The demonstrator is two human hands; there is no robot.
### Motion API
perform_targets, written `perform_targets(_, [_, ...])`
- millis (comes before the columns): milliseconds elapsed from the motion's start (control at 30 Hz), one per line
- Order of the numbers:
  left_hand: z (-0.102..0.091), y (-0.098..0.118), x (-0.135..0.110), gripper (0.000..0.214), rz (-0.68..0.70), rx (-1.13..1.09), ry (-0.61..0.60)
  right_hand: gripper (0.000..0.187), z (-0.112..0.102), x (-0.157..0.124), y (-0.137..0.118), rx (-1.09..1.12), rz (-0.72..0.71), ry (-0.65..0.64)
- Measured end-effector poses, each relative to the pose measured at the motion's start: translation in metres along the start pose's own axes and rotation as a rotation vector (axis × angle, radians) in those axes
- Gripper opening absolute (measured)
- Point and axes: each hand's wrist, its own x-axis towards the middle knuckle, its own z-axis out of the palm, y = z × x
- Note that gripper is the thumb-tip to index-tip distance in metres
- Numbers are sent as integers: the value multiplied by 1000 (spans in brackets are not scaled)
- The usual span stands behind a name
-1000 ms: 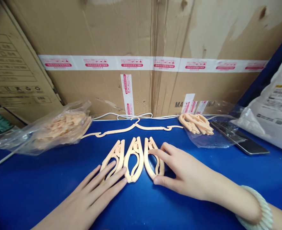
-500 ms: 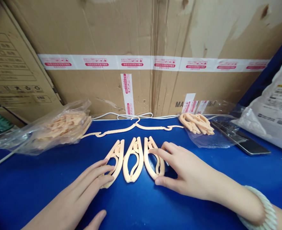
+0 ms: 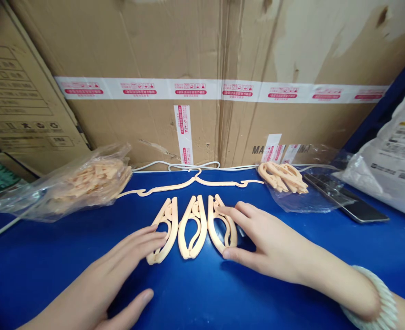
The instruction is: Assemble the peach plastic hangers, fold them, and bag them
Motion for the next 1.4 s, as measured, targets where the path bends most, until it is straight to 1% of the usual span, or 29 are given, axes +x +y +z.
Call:
perform_targets(67, [-5,-5,3,49,-41,-40,42,63,-1,0,2,17,24,32])
perform_targets(167, [-11,-18,8,33,-118,-110,78,52,-1,2,6,23,45,61])
perform_targets(233, [-10,-27,11,23,-166,-141,101,48,-2,3,8,27,48,67])
perform_targets(300, [-7,-33,12,20,-205,-142,106,49,-2,4,8,30,68,72])
perform_targets(367, [-2,-35,11,20,-222,-132,85,52,-2,4,7,38,102,63])
perform_targets(467, [3,-33,10,23,-185,-131,64,54,-2,3,2,86,128,18])
perform_targets(567, [5,-31,9,25,-151,-136,66,53,-1,2,-2,138,117,-19])
perform_targets(767, [5,-32,9,30,-154,-127,69,53,3,1,-4,232,59,-37])
perform_targets(867, [5,-32,10,36,-159,-113,54,54,4,0,-3,258,49,-36])
perform_targets(967, [4,-32,10,39,-170,-113,36,54,5,0,-3,259,47,-37])
perform_targets(1167, [5,-33,8,40,-201,-110,22,53,3,1,-4,222,50,-46])
perform_targets(1400, [4,-33,8,39,-209,-83,48,50,0,2,-2,140,88,-28])
